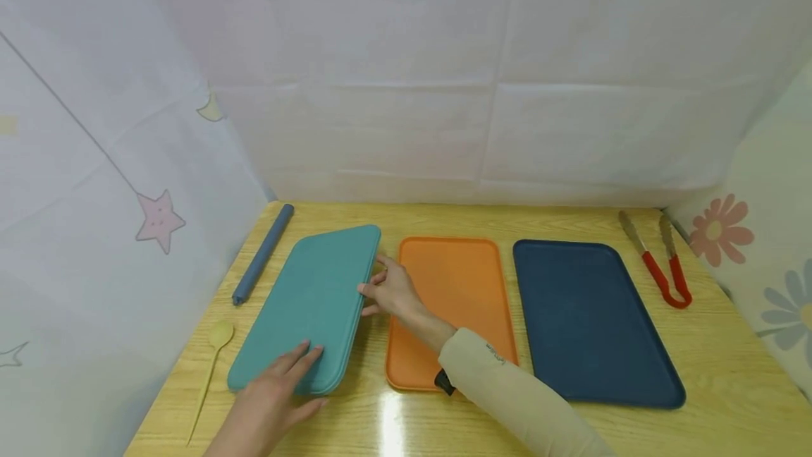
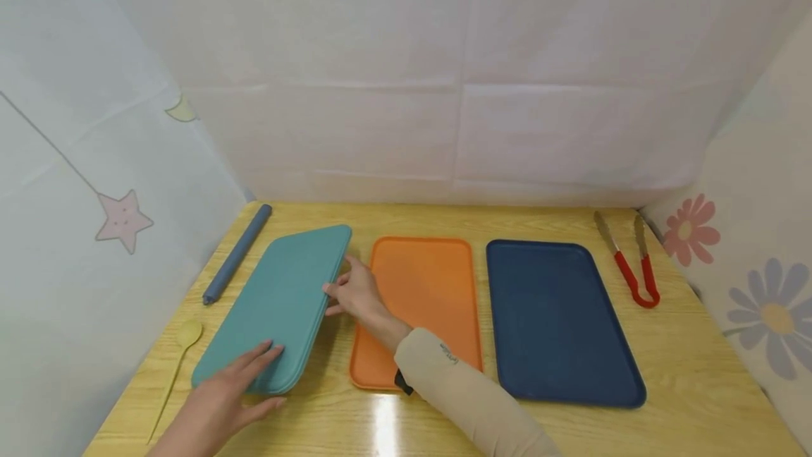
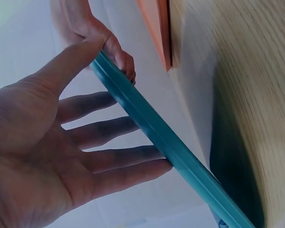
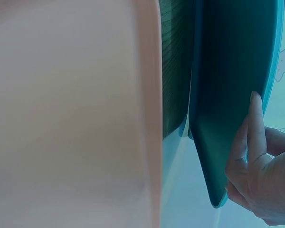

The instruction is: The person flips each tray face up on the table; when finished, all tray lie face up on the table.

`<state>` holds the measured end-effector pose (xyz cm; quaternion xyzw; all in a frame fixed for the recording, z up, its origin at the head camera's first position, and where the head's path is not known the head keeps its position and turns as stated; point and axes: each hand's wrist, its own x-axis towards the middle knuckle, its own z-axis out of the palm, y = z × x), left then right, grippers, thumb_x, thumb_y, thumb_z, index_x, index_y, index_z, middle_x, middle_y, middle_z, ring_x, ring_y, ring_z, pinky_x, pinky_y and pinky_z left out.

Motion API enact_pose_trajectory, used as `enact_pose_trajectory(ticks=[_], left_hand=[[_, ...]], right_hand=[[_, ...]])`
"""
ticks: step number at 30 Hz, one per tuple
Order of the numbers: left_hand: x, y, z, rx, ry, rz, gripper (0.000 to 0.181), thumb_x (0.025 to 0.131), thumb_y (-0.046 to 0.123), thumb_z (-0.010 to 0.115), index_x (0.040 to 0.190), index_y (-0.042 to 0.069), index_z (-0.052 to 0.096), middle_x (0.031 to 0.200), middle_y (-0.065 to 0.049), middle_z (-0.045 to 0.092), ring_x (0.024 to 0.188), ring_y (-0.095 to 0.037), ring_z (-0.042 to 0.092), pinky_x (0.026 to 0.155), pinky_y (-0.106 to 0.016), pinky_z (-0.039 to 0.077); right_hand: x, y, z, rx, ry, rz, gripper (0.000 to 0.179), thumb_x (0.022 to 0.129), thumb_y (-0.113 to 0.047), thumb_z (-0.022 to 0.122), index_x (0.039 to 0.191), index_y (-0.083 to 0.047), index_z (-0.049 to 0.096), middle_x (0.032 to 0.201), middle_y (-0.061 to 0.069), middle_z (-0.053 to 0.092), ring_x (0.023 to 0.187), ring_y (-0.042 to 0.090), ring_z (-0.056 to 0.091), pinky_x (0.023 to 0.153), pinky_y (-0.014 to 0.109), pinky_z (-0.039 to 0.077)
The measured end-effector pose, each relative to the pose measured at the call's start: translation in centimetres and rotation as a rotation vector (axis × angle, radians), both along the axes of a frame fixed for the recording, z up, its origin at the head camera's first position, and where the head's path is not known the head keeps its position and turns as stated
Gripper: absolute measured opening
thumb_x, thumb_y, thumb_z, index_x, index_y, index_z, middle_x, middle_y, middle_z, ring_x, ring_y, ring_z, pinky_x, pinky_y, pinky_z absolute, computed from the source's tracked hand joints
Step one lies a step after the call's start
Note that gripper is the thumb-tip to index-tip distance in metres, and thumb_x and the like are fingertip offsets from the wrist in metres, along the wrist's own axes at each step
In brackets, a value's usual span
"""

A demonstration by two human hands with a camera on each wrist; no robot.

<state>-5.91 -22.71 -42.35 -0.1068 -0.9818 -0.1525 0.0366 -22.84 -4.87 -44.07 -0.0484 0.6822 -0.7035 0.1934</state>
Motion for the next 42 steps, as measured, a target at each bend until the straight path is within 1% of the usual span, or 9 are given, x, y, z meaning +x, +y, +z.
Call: enact_pose_trajectory(ticks=[11,19,24,28,31,33,35,38,42], left_hand=[[0.3,1.9,0.5,-0.056,0.087,0.009,0.07,0.073,0.031,0.084,0.135,0.011,0.058,0.125,-0.02,0.061,0.097,-0.042,0.064,0.063,-0.046,0.056],[0.4,2.7,0.9,-0.134,0.256,-0.057,0.081,0.069,0.011,0.086,0.141,0.021,0.052,0.122,-0.025,0.061,0.085,-0.045,0.066,0.039,-0.032,0.049],[0.6,3.2,1.2,-0.151,0.296,-0.011,0.072,0.071,0.007,0.081,0.138,0.018,0.056,0.122,-0.027,0.061,0.084,-0.046,0.066,0.037,-0.033,0.047],[0.5,3.2,1.2,-0.153,0.398,0.003,0.066,0.069,0.01,0.083,0.132,0.016,0.062,0.115,-0.024,0.065,0.077,-0.041,0.069,0.036,-0.032,0.047],[0.4,3.0,1.3,-0.144,0.483,-0.02,0.04,0.093,0.031,0.064,0.129,0.014,0.064,0.11,-0.023,0.067,0.069,-0.037,0.069,0.035,-0.03,0.046],[0.3,2.9,1.4,-0.133,0.525,-0.035,0.047,0.102,0.042,0.04,0.128,0.012,0.065,0.108,-0.022,0.068,0.065,-0.035,0.069,0.033,-0.029,0.045],[0.2,2.8,1.5,-0.126,0.558,-0.039,0.067,0.101,0.047,0.016,0.125,0.011,0.066,0.105,-0.022,0.069,0.063,-0.033,0.069,0.033,-0.027,0.044],[0.1,2.7,1.8,-0.107,0.593,-0.032,0.068,0.102,0.049,0.016,0.122,0.01,0.068,0.101,-0.02,0.07,0.056,-0.027,0.067,0.032,-0.023,0.042],[0.0,2.5,2.2,-0.088,0.637,-0.012,0.064,0.103,0.047,0.02,0.122,0.009,0.068,0.1,-0.02,0.071,0.042,-0.017,0.06,0.031,-0.018,0.035]], right_hand=[[0.4,0.0,0.5,-0.025,0.008,0.012,0.077,0.088,0.005,0.066,0.152,-0.007,0.026,0.097,0.014,0.05,0.071,0.023,0.066,0.061,0.039,0.058],[0.6,-0.2,1.5,-0.047,0.027,0.001,0.076,0.087,0.001,0.069,0.151,-0.01,0.03,0.096,0.013,0.051,0.07,0.029,0.068,0.067,0.045,0.058],[0.6,-0.6,2.0,-0.05,0.031,-0.023,0.078,0.086,0.0,0.07,0.151,-0.009,0.029,0.098,0.012,0.052,0.074,0.033,0.068,0.069,0.045,0.057],[0.8,-0.7,2.5,-0.079,0.028,-0.017,0.078,0.086,0.0,0.071,0.151,-0.009,0.03,0.1,0.012,0.053,0.075,0.035,0.068,0.066,0.041,0.058],[0.8,-0.7,2.8,-0.111,0.042,-0.013,0.075,0.086,0.0,0.07,0.15,-0.008,0.032,0.101,0.012,0.053,0.071,0.031,0.068,0.065,0.039,0.058],[0.8,-0.7,3.0,-0.126,0.053,-0.013,0.074,0.086,-0.001,0.07,0.15,-0.008,0.033,0.101,0.012,0.054,0.067,0.025,0.068,0.065,0.038,0.058],[0.8,-0.7,3.2,-0.138,0.06,-0.011,0.072,0.087,-0.002,0.07,0.149,-0.008,0.034,0.103,0.013,0.054,0.066,0.021,0.067,0.064,0.039,0.058],[0.8,-0.6,3.2,-0.15,0.069,0.0,0.064,0.093,-0.009,0.065,0.149,-0.007,0.034,0.104,0.014,0.056,0.067,0.021,0.067,0.066,0.041,0.058],[0.7,-0.7,2.7,-0.138,0.091,0.015,0.052,0.101,-0.021,0.053,0.147,-0.003,0.036,0.102,0.017,0.061,0.076,0.033,0.068,0.067,0.042,0.058]])
